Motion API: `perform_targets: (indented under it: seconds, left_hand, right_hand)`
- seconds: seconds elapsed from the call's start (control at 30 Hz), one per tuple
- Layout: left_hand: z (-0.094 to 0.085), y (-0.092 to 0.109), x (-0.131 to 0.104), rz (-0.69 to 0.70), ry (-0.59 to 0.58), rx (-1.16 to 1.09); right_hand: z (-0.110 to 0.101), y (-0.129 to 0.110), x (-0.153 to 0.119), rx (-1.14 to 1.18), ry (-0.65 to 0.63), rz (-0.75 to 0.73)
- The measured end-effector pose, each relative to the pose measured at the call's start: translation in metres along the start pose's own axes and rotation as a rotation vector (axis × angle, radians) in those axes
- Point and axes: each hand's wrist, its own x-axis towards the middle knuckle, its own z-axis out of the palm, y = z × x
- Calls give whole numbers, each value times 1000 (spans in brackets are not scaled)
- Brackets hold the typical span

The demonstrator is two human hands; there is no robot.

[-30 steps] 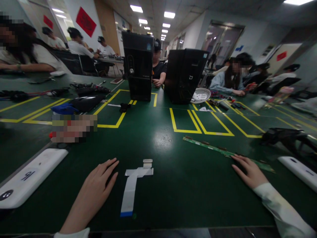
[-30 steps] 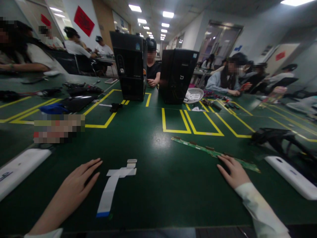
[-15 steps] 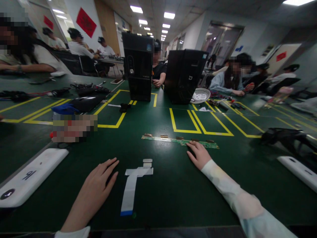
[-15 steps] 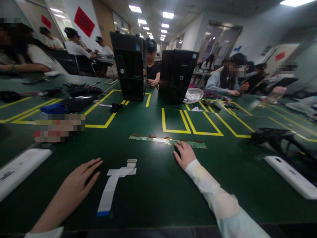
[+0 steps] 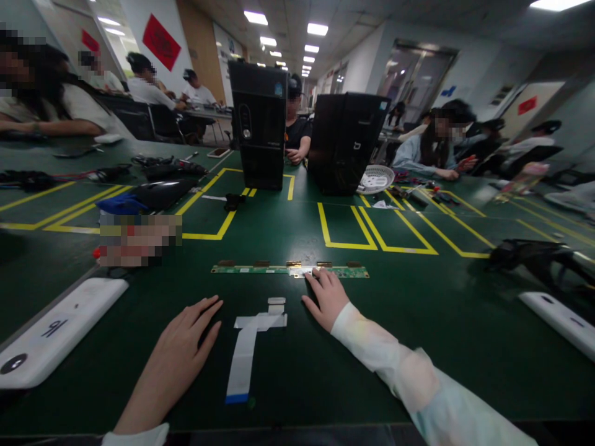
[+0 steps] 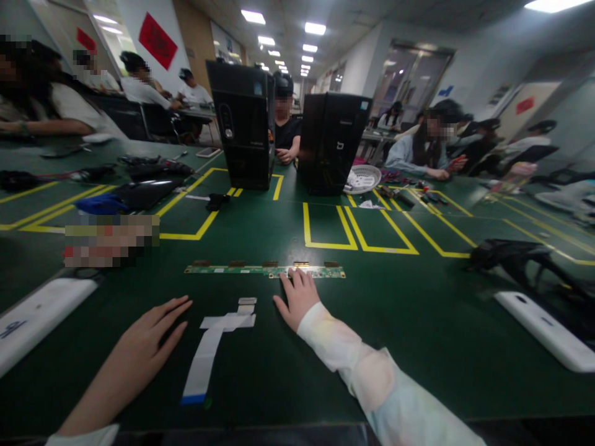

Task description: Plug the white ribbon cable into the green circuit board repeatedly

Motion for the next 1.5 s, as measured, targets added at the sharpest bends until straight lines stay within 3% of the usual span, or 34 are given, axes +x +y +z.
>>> perform_targets:
  seconds: [0.4,0.67,0.8,0.97,1.17,1.27,1.43,1.5]
  left_hand:
    - [0,0,1,16,10,5]
    - [0,0,1,11,2,9]
    - [-2,2,1,-3,-8,8]
    - [-4,4,1,-16,-20,3]
    - [-1,2,-1,3,11,2]
    - [-3,18,-1,34,-3,1]
    - [-11,66,8,255,-117,-91]
    - [-12,80,14,281,-157,-104]
  right_hand:
    - [1,-33,5,36,-43,25]
    - [-11,-36,7,41,-99,15]
    - [-15,-15,6,19,-37,-90]
    - [-9,37,0,81,46,-334]
    - [-3,84,-11,138,100,-273]
    - [-5,85,-12,133,72,-261]
    - [-12,77,-10,102,16,-255]
    - [-12,76,-10,90,16,-253]
